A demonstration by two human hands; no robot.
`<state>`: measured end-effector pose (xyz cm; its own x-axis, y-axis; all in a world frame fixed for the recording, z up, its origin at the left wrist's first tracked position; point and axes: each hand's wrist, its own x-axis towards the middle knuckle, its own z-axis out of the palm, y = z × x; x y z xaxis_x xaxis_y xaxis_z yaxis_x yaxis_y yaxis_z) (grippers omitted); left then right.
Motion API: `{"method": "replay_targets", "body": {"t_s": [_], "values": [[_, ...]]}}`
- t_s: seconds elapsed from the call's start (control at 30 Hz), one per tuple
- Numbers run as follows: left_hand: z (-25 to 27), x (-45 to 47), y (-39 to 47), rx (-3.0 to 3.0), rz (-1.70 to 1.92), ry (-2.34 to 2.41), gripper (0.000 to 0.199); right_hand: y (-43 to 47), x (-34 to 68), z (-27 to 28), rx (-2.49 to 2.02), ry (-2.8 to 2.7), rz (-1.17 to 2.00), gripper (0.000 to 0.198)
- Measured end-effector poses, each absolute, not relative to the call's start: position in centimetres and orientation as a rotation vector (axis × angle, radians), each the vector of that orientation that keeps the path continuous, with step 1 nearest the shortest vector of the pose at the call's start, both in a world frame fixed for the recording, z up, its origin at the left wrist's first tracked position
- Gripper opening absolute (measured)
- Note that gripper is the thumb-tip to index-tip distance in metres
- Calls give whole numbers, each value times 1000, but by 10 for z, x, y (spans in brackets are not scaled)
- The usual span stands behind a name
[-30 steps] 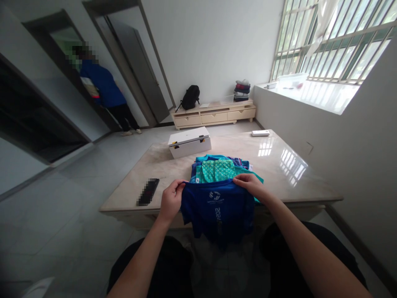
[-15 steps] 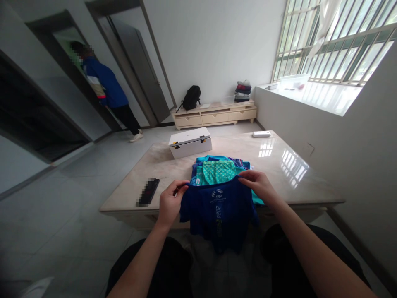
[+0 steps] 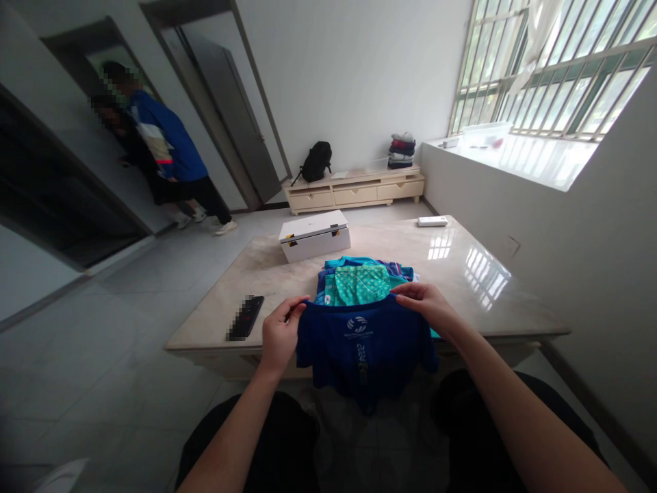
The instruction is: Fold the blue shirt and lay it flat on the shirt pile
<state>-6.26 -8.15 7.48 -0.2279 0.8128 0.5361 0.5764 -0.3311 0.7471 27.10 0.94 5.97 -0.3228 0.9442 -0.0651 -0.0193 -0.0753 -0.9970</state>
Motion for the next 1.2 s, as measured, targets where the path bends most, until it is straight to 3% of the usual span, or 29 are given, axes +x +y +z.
{"method": "replay_targets", "body": {"t_s": [0.43, 0.63, 0.77, 1.07, 1.2], "values": [[71, -72, -77, 2011, 1524, 1586, 26, 13, 266, 55, -1090, -1305, 1121, 50], [72, -76, -75, 1973, 1461, 1620, 8, 16, 264, 46, -1018, -1407, 1044, 39], [69, -73, -74, 1962, 1451, 1625, 9, 17, 262, 42, -1047, -1536, 930, 35], [63, -75, -69, 1761, 1535, 1679, 12, 18, 265, 43, -990, -1591, 1071, 47], [63, -74, -69, 1739, 1559, 1687, 12, 14, 264, 46, -988, -1608, 1053, 42]]}}
